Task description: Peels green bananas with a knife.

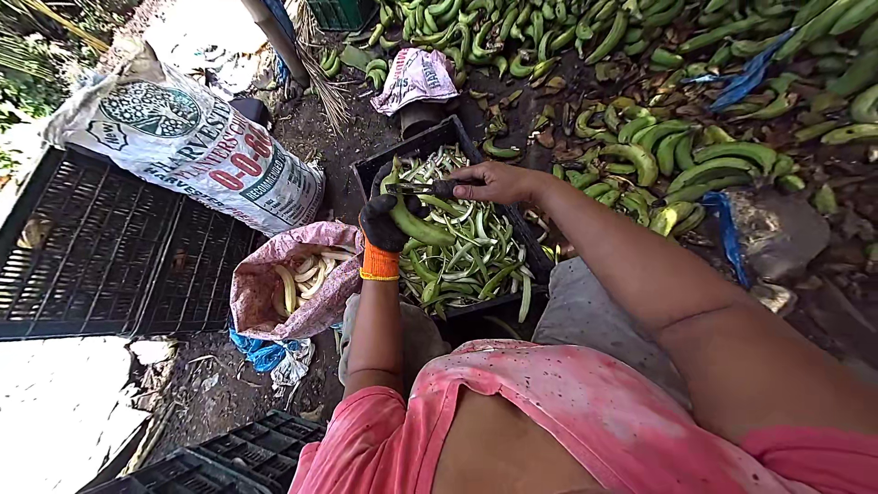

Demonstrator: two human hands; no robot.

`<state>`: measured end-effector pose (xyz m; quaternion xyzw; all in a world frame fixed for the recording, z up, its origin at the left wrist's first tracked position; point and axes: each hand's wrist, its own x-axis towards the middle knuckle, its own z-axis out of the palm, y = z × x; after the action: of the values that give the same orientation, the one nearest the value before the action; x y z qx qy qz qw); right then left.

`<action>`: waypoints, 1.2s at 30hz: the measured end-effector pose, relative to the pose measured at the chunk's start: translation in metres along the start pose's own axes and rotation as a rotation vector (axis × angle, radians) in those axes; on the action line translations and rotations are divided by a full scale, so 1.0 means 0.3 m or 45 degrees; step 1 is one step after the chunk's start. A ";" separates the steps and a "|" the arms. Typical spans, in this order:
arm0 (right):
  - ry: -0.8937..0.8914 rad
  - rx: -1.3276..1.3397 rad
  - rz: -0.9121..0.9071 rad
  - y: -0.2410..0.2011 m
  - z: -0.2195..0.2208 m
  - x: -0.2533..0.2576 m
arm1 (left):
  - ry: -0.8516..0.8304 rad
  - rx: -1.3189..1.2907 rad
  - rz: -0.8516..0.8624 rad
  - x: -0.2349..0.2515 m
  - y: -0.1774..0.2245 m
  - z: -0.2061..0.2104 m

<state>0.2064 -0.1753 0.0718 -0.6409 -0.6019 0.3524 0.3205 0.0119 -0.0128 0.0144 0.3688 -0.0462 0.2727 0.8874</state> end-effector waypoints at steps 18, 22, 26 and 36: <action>-0.035 0.217 0.185 0.003 0.008 0.040 | -0.100 0.541 -0.166 -0.044 0.001 0.004; -0.004 0.179 0.142 0.006 -0.002 0.051 | -0.227 0.532 -0.288 -0.012 -0.016 0.010; 0.020 0.092 0.182 0.041 0.020 0.074 | 0.138 0.676 -0.083 -0.003 -0.026 -0.020; 0.503 0.556 0.439 0.090 0.148 0.151 | 0.039 0.488 0.313 0.002 -0.051 -0.052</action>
<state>0.1852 -0.1326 0.0221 -0.7054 -0.3210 0.3910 0.4964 0.0186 -0.0106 -0.0063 0.5180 -0.0246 0.3881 0.7619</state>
